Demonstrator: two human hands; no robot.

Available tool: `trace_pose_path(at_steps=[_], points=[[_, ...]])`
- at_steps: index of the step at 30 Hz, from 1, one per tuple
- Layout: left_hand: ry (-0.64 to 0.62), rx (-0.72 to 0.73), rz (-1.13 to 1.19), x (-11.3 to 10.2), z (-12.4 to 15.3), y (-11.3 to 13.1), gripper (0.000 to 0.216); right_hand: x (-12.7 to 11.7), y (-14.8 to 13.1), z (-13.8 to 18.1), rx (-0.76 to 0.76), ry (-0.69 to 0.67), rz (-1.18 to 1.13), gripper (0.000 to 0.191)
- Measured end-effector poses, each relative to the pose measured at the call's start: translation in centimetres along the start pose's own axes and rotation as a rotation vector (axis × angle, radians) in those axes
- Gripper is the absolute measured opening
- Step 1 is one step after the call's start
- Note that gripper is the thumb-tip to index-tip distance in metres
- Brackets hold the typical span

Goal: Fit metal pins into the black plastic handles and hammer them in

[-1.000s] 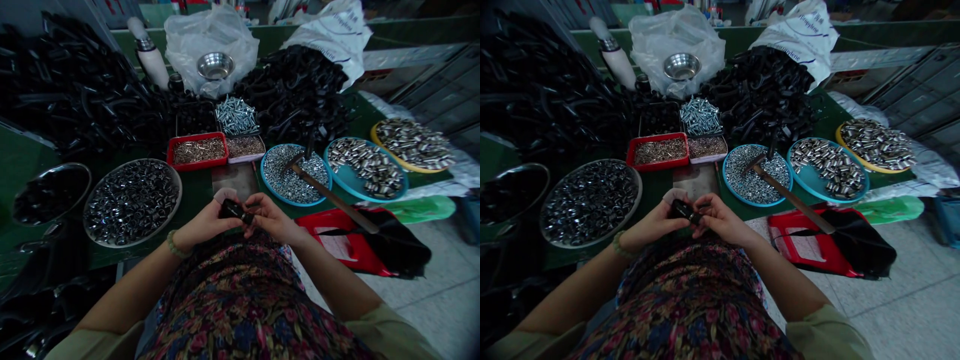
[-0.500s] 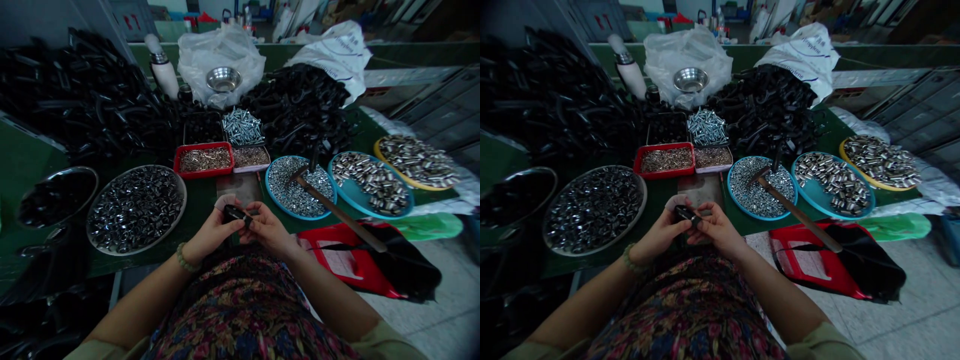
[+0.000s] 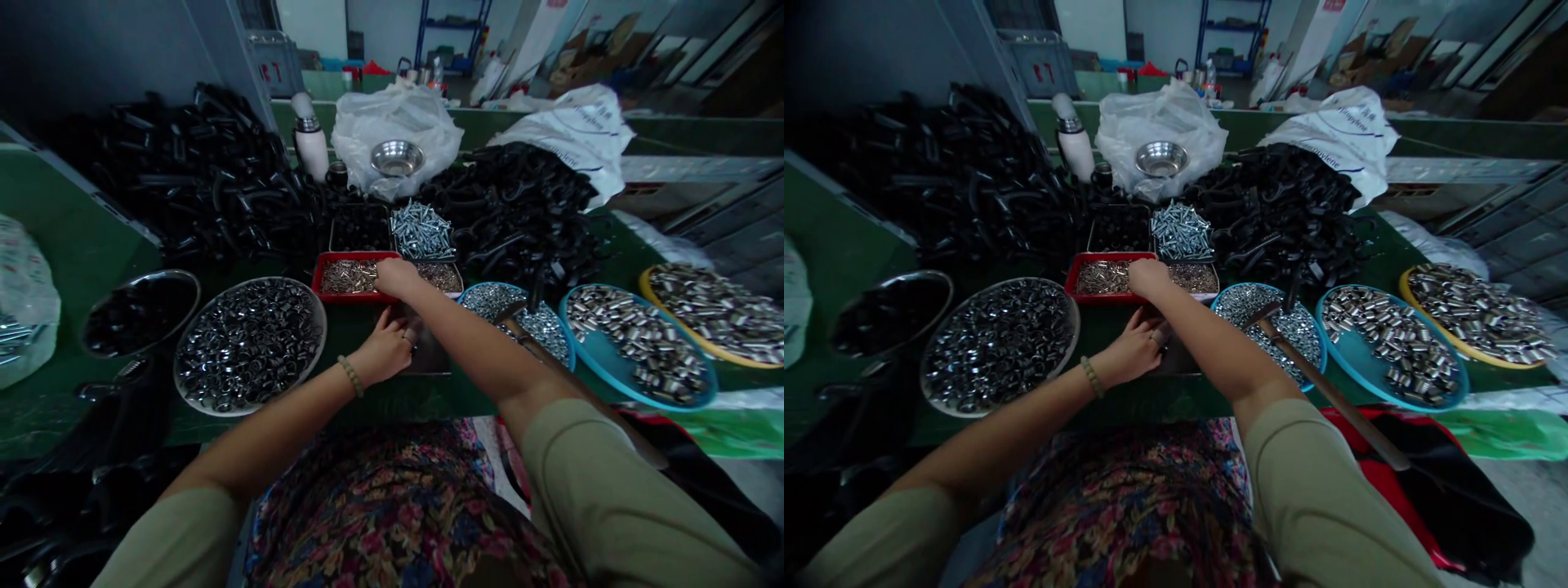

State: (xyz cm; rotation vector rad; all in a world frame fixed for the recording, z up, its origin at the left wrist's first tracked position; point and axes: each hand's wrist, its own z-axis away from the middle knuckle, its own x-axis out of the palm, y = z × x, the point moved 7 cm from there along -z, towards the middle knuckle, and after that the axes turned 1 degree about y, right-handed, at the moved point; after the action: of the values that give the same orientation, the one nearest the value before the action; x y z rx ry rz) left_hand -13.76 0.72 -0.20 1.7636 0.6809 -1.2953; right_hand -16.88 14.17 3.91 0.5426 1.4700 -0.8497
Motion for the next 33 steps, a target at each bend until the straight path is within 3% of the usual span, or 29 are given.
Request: trace_pose_path(at_steps=[5,10,13,17,23,30,33], points=[[0.131,-0.072,0.077,-0.3,1.3,-0.3,0.040,-0.1,-0.8,0.0,-0.021,0.054,0.011,0.029],[0.176,-0.215,0.224,0.0,1.6,-1.7,0.048,-1.7,1.8,4.6,-0.078,0.160,-0.234,0.025],[0.190,-0.250,0.279,0.6,1.3,-2.2,0.059,-0.2,4.2,8.7,-0.122,0.103,-0.489,0.018],[0.207,-0.285,0.275,1.0,1.1,-2.6,0.063,2.8,7.1,12.2,0.025,0.034,-0.635,0.015],[0.209,-0.301,0.234,1.2,1.1,-2.6,0.064,3.6,6.4,12.5,0.023,0.028,-0.292,0.015],[0.201,-0.291,0.223,1.0,1.1,-2.5,0.062,4.0,3.1,13.3,-0.178,0.061,0.045,0.020],[0.216,-0.299,0.210,0.9,1.0,-2.5,0.058,3.0,5.2,14.9,-0.171,0.118,0.045,0.027]])
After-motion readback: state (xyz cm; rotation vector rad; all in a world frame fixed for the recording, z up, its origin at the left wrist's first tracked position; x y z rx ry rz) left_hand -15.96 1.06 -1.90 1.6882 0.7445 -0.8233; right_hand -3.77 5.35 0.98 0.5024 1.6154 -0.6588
